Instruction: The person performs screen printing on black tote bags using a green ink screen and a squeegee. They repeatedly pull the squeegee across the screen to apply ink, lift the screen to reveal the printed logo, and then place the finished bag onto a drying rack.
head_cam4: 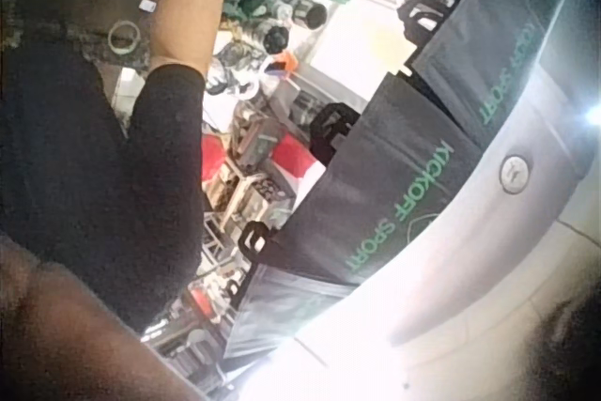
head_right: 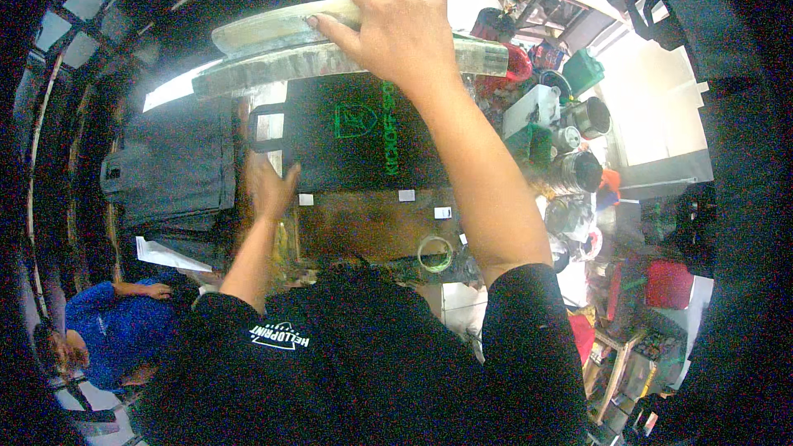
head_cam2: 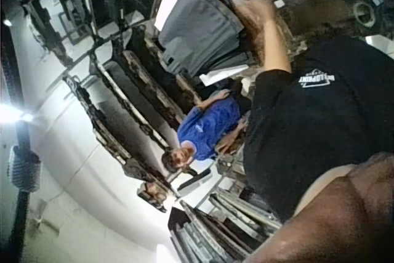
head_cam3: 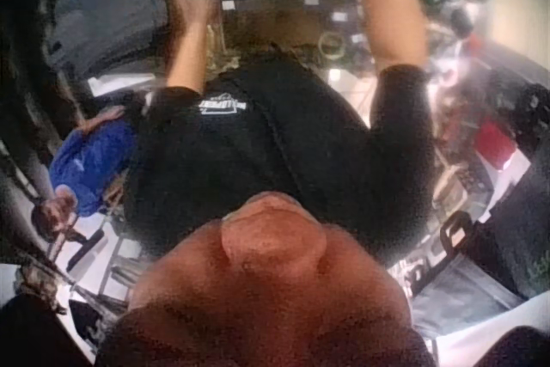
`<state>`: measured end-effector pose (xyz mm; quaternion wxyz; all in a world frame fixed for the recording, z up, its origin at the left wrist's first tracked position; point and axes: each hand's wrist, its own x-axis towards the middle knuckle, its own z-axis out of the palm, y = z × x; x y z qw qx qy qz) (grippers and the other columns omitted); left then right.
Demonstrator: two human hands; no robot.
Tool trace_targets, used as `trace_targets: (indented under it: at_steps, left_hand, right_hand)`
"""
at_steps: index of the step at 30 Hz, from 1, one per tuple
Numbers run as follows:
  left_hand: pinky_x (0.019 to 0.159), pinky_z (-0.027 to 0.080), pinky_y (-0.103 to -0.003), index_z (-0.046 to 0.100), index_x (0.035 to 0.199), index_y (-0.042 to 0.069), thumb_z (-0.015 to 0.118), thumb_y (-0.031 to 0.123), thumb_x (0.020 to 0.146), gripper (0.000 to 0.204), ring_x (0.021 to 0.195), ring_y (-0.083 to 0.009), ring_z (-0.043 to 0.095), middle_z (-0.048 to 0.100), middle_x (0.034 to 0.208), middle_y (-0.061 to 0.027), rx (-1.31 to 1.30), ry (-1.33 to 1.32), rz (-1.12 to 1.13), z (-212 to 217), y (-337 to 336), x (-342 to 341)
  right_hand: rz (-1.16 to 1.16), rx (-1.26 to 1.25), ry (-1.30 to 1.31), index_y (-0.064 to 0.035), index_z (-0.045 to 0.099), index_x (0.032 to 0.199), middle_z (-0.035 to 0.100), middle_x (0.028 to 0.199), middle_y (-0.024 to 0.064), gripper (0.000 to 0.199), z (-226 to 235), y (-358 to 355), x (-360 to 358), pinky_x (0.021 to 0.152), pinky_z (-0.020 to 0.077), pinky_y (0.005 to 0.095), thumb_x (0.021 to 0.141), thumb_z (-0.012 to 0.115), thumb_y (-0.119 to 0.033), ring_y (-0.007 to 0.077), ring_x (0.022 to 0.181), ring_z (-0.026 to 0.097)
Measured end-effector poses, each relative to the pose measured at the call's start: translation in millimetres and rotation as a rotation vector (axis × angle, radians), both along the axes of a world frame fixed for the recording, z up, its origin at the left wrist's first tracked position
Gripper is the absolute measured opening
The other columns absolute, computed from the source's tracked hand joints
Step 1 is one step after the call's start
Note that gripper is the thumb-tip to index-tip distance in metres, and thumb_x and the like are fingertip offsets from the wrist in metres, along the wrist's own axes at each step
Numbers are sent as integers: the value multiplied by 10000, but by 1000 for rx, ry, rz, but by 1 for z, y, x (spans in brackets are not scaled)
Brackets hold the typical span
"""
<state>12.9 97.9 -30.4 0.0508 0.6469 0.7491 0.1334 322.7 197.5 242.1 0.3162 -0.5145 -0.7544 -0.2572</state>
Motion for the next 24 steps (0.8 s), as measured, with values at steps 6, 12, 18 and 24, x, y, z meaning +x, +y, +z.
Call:
trace_targets:
  at_steps: [6, 12, 18, 24]
  left_hand:
    - [993, 527, -524, 559, 1179, -94, 939, 285, 727, 701, 1174, -525, 600, 567, 1324, -356, -235, -351, 161, -71, -24, -7]
    - [922, 556, -522, 624, 1219, -56, 894, 230, 771, 596, 1061, -448, 690, 704, 1088, -271, -24, -64, 77, -55, -18, 2]
    - [604, 575, -377, 628, 1188, -67, 765, 150, 959, 344, 685, -236, 724, 740, 942, -187, 319, -626, -62, -1, 31, -31]
    - [553, 552, -311, 549, 1383, 9, 776, 97, 949, 497, 738, -166, 701, 737, 1017, -118, 186, -1098, 308, 109, 33, -167]
  right_hand:
    - [-33, -110, 15, -90, 759, 931, 759, 884, 154, 669, 14, 8, 1, 931, 433, 548, 965, 544, -723, 338, 892, 734]
    - [-30, -121, 26, -80, 758, 930, 764, 870, 162, 663, 19, 14, 3, 911, 438, 523, 964, 557, -712, 333, 862, 737]
    - [-2, -37, 46, -80, 726, 865, 747, 829, 145, 617, 18, 21, 4, 866, 428, 510, 973, 586, -671, 335, 837, 725]
    - [21, -65, 52, -76, 678, 848, 716, 822, 137, 570, 17, 11, 1, 822, 407, 485, 971, 617, -630, 336, 839, 698]
